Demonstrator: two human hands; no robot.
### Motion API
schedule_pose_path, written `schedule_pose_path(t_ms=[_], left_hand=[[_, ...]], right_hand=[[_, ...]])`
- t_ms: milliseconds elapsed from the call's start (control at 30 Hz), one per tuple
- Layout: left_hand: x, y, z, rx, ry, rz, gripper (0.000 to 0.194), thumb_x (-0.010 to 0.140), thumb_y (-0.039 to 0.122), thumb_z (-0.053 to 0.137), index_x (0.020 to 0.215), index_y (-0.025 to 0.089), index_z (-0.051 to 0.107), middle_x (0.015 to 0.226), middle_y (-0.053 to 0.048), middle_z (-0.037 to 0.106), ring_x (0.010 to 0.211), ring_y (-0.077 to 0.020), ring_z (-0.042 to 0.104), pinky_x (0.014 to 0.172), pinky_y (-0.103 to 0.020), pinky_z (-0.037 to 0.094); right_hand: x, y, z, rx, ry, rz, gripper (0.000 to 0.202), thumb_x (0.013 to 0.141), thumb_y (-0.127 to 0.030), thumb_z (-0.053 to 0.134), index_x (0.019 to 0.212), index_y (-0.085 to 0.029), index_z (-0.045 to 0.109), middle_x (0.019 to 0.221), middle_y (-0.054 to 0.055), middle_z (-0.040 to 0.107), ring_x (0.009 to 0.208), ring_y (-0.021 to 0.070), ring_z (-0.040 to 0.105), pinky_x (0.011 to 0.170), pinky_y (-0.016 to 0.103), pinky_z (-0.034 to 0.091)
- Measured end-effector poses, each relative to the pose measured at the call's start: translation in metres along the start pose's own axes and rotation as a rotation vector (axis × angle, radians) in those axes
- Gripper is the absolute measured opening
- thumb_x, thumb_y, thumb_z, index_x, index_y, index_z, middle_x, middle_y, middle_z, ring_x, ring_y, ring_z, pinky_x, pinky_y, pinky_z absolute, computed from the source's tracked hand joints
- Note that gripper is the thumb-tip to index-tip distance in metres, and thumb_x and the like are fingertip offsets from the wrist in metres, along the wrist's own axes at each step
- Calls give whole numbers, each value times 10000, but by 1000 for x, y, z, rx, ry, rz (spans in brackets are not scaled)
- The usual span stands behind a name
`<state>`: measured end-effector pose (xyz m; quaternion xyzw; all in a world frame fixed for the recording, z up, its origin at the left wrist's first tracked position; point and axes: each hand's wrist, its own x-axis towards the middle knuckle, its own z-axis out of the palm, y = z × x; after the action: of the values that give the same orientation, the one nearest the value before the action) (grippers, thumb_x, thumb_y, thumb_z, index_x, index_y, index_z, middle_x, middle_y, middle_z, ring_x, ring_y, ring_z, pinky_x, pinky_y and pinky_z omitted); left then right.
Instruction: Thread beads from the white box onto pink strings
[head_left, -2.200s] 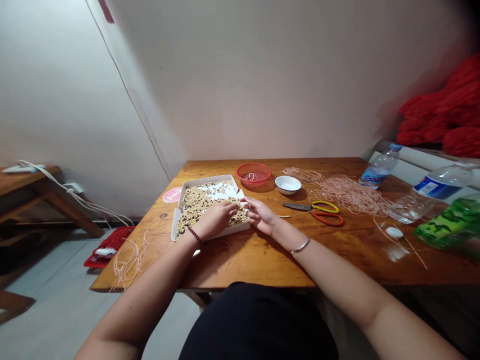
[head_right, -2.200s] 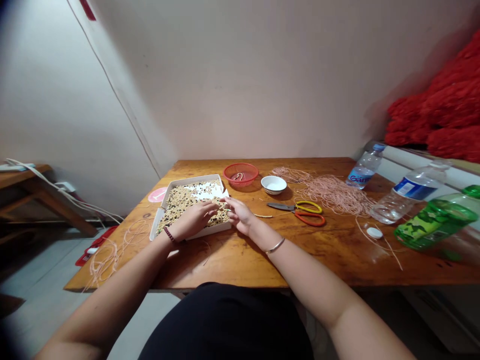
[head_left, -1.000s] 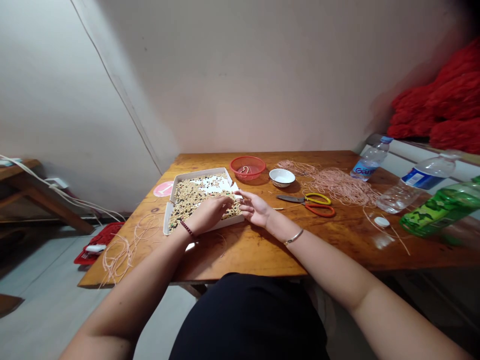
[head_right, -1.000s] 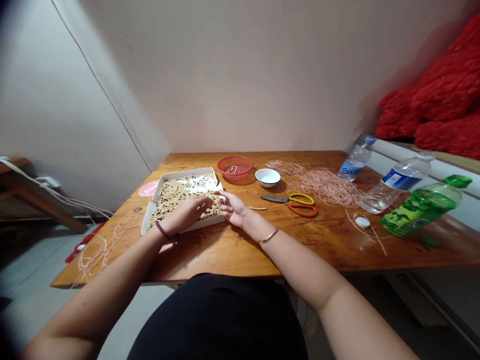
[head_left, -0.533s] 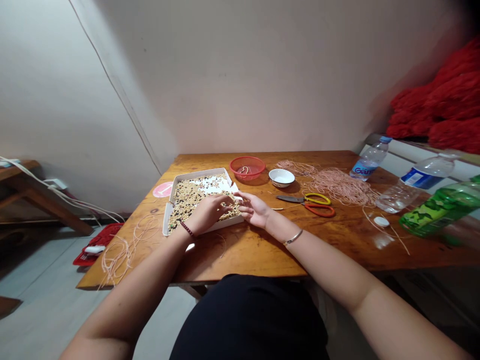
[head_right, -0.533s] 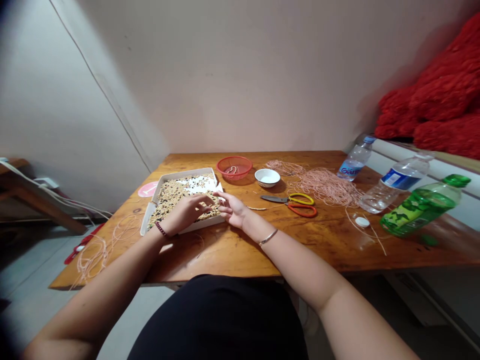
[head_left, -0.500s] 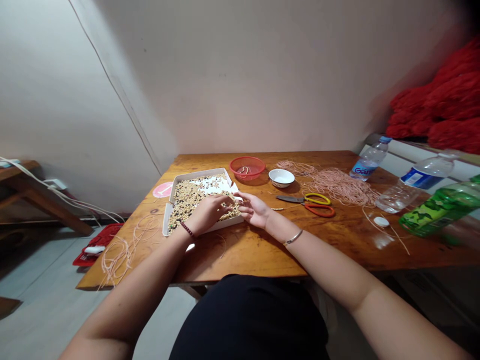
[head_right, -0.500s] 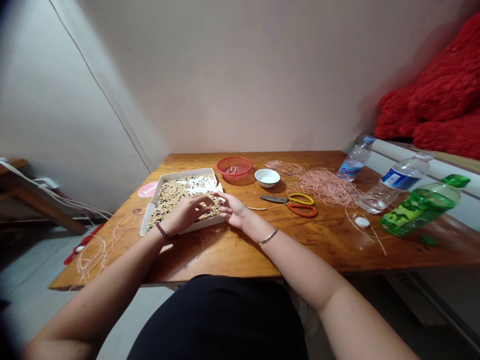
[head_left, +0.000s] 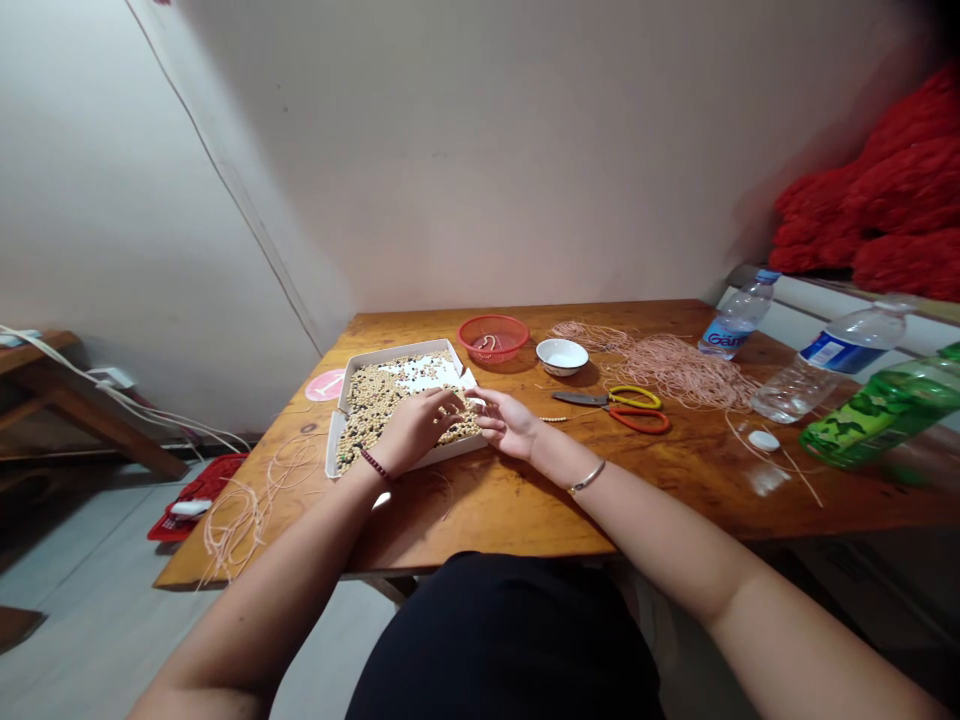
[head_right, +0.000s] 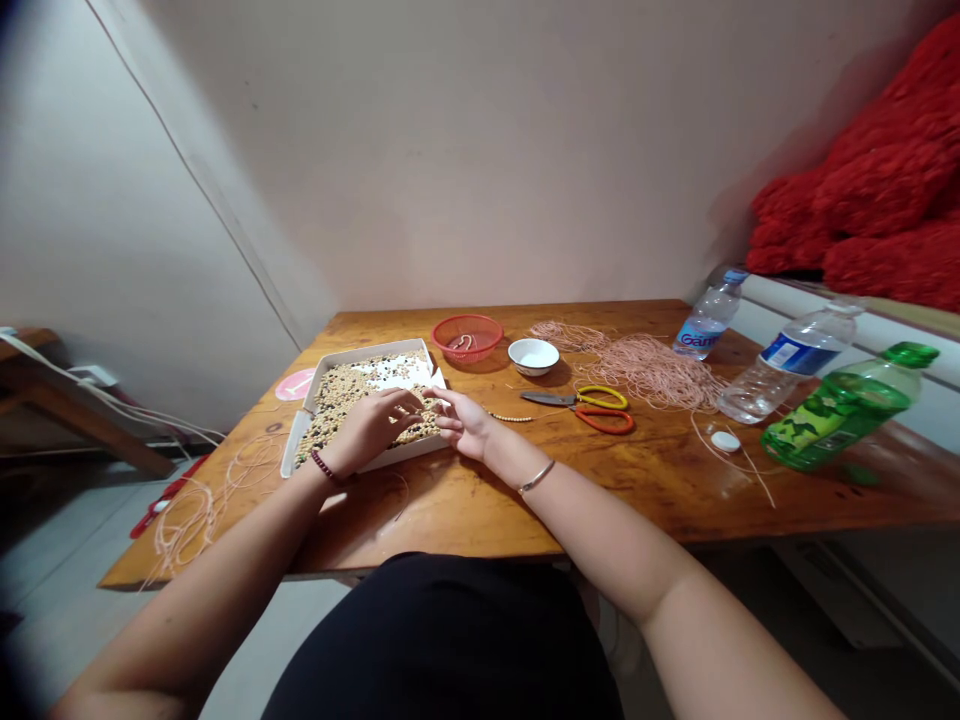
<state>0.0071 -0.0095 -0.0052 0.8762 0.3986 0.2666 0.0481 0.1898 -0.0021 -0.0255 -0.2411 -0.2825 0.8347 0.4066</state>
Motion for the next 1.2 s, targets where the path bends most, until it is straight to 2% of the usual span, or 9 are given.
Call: schedule_pose_path(t_ms=[200, 367, 633, 767, 933, 1200], left_hand=[[0, 0, 0, 19, -2, -16, 135, 852, 287, 564, 911, 184, 628, 889, -45, 645, 691, -125, 606, 637, -240, 459], [0, -2, 0, 31, 32, -54, 107, 829, 272, 599, 900, 199, 631, 875, -28, 649, 704, -128, 608, 652, -243, 463], [1, -6, 1, -232, 21, -206, 218, 788, 364, 630, 896, 175, 632, 838, -38, 661, 686, -136, 630, 579, -223, 486], [1, -7, 3, -328, 4, -258, 303, 774, 432, 629, 909, 161, 627, 846, -52, 663, 656, -139, 640, 542, -218, 472], [1, -9, 3, -353, -4, -264, 325, 782, 456, 614, 910, 157, 620, 853, -60, 653, 655, -149, 655, 526, -215, 464], [2, -11, 2, -203, 11, -202, 308, 793, 457, 605, 896, 168, 631, 916, -61, 679, 680, -150, 642, 611, -257, 499]], right_hand=[[0, 1, 1, -28, 36, 1, 131, 793, -259, 598, 895, -187, 556, 508, -106, 343, 362, 23, 147, 334, 154, 112], [0, 1, 1, -37, 39, -9, 132, 793, -256, 598, 891, -180, 556, 518, -102, 363, 360, 18, 156, 332, 155, 112], [2, 0, -1, -21, 106, -97, 189, 777, -323, 602, 872, -178, 526, 508, -113, 342, 348, 12, 140, 337, 161, 67], [1, 2, 2, -125, 176, -135, 223, 711, -313, 661, 826, -174, 530, 482, -120, 305, 355, 16, 142, 346, 178, 67], [4, 8, 3, -315, 300, -261, 303, 612, -349, 752, 705, -175, 522, 439, -120, 278, 374, 24, 184, 366, 181, 92], [8, 7, 2, -398, 556, -424, 204, 641, -305, 707, 635, -155, 569, 427, -93, 350, 401, 33, 244, 386, 200, 154]])
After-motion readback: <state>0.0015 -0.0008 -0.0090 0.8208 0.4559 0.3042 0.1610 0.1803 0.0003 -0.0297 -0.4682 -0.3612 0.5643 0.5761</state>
